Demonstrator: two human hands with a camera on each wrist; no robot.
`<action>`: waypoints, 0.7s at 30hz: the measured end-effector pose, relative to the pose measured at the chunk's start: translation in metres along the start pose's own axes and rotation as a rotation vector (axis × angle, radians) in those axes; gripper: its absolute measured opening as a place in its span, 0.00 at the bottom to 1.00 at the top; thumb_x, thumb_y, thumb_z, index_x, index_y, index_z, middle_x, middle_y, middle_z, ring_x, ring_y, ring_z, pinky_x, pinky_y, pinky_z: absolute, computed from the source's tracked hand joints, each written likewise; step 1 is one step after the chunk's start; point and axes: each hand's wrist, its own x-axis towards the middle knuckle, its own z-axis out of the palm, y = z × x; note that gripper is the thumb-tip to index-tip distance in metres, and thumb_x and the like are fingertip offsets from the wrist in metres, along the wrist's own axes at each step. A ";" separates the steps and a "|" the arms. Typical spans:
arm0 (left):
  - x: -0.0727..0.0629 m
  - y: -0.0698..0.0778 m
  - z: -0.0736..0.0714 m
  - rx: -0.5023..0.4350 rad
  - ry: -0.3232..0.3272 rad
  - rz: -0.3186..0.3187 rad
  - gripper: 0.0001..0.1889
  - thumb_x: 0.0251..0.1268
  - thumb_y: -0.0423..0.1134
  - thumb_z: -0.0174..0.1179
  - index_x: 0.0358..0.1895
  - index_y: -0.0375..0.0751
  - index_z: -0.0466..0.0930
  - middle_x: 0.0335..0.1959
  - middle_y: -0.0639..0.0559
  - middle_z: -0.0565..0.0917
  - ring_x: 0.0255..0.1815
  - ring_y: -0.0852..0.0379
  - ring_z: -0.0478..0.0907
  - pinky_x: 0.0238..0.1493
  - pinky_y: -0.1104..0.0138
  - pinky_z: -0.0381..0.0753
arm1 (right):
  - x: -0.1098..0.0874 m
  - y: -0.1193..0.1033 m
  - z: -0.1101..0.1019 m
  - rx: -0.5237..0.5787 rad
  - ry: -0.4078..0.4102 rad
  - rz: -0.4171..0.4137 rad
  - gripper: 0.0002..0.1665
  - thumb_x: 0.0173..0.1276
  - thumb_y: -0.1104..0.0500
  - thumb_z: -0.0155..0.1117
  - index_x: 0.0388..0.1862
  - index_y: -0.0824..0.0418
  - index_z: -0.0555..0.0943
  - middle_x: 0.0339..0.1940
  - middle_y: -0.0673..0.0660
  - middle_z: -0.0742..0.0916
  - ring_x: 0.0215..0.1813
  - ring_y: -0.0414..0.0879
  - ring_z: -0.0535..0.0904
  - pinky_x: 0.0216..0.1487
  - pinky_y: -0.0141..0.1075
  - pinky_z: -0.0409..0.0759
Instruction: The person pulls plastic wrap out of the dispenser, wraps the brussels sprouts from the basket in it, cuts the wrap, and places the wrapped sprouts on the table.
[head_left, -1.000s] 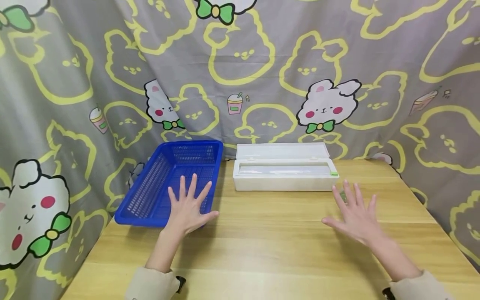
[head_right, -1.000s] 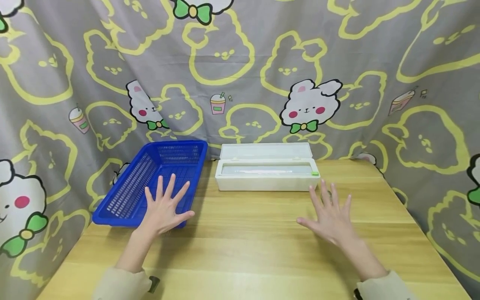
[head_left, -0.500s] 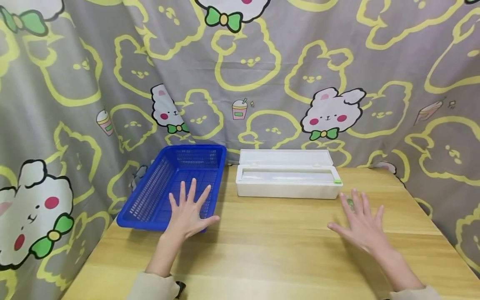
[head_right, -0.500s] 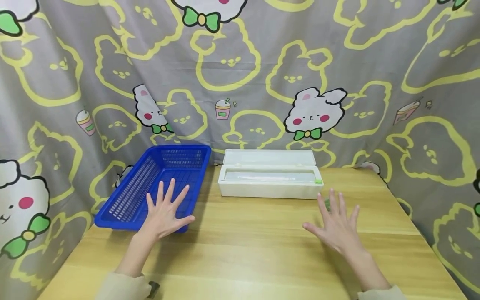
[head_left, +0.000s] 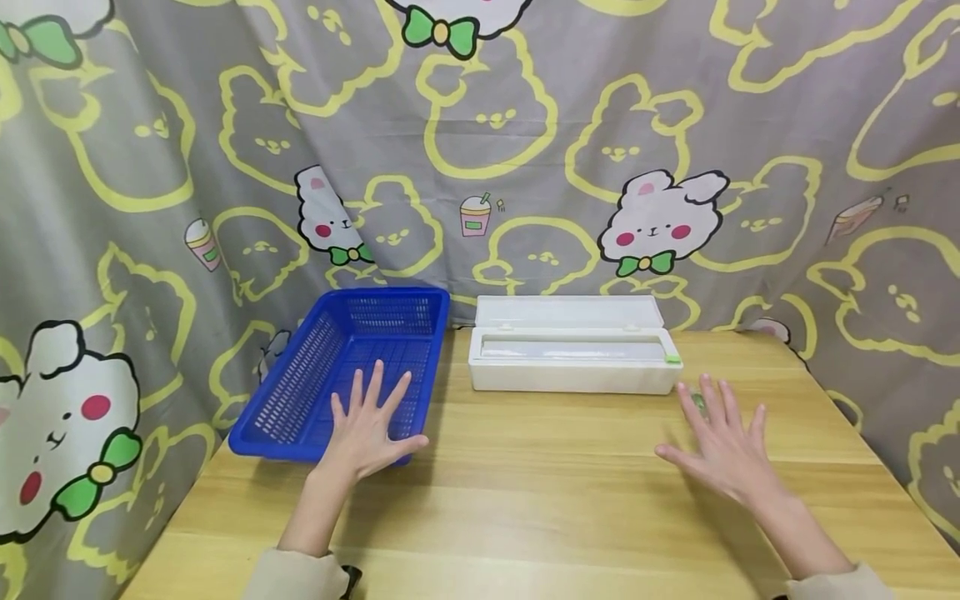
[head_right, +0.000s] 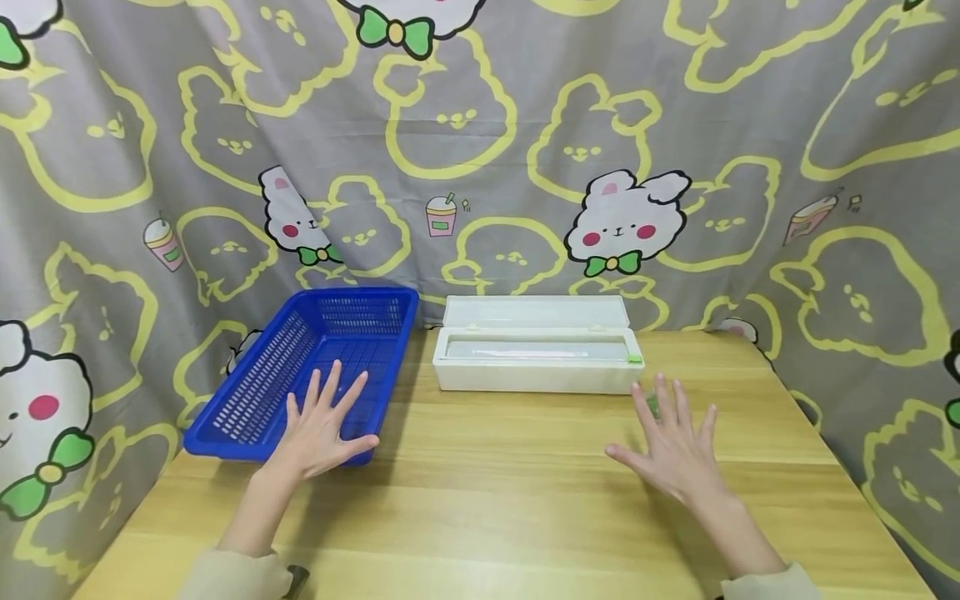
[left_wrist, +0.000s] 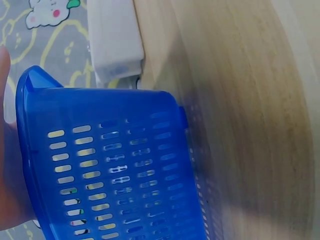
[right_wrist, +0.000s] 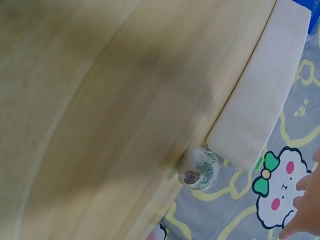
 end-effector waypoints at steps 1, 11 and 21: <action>0.000 0.000 0.000 0.003 0.003 0.000 0.49 0.46 0.69 0.55 0.71 0.56 0.47 0.73 0.41 0.36 0.70 0.34 0.29 0.57 0.31 0.34 | 0.000 0.000 0.000 0.001 0.002 -0.004 0.56 0.57 0.34 0.55 0.73 0.54 0.39 0.72 0.67 0.43 0.72 0.60 0.28 0.55 0.68 0.20; -0.005 -0.002 -0.004 0.017 0.015 -0.013 0.48 0.48 0.69 0.55 0.72 0.57 0.45 0.73 0.41 0.36 0.70 0.34 0.29 0.57 0.31 0.35 | -0.002 -0.007 0.000 0.031 0.001 -0.013 0.55 0.58 0.35 0.56 0.73 0.58 0.42 0.73 0.66 0.43 0.72 0.60 0.29 0.56 0.67 0.20; -0.002 0.000 -0.005 0.004 -0.002 -0.030 0.49 0.48 0.71 0.52 0.72 0.57 0.44 0.73 0.41 0.35 0.70 0.35 0.29 0.57 0.31 0.34 | 0.003 -0.005 -0.006 0.038 0.002 -0.018 0.56 0.58 0.35 0.56 0.73 0.58 0.42 0.73 0.66 0.43 0.72 0.61 0.30 0.56 0.66 0.19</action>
